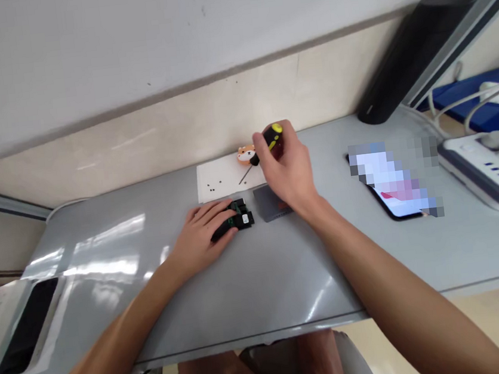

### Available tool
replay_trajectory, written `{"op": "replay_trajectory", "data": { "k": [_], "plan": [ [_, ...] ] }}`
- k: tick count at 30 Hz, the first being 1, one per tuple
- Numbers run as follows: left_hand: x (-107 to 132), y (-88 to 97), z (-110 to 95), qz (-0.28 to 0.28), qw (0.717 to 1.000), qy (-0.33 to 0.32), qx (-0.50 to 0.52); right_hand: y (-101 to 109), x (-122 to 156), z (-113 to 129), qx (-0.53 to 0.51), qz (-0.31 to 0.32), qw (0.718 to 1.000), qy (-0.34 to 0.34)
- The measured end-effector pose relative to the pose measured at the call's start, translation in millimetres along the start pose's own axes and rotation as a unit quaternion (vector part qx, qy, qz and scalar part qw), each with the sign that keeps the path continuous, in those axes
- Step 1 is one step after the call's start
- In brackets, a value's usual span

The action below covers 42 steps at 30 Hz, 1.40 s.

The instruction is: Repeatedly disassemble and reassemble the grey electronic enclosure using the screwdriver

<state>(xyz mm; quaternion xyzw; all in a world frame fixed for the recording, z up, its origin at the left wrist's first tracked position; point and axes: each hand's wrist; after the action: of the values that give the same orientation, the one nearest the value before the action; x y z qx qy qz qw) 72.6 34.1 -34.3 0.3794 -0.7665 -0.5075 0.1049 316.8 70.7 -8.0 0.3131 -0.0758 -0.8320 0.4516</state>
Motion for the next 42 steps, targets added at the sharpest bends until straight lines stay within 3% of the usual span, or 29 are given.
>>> {"op": "replay_trajectory", "data": {
  "k": [6,12,17,23,29,42],
  "plan": [
    [3,-0.2,2,-0.015,0.999,0.012,0.031,-2,2,-5,0.077,0.013,0.997,-0.014],
    [8,-1.3,7,-0.077,0.995,0.040,0.054,1,4,2,0.087,0.008,0.996,0.002],
    [9,-3.6,8,-0.126,0.988,0.055,0.071,-2,6,0,0.108,0.032,0.993,-0.024],
    [7,-6.5,11,-0.179,0.971,0.086,0.131,-7,13,8,-0.041,-0.030,0.998,-0.022],
    [5,-6.6,13,-0.221,0.951,0.128,0.173,-13,19,16,-0.179,0.040,0.979,-0.095],
    [4,-5.8,12,-0.258,0.952,0.064,0.150,-19,20,11,-0.236,0.102,0.956,-0.145]
  ]
}}
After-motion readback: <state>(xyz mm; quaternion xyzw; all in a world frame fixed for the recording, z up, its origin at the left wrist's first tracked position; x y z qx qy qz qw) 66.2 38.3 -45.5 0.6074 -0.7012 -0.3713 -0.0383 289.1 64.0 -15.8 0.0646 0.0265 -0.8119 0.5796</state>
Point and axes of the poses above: each hand's wrist, its own x-axis away from the middle knuckle, its own y-axis out of the back of the hand, z = x × y, and after that the axes turned 14 degrees about x, right-handed
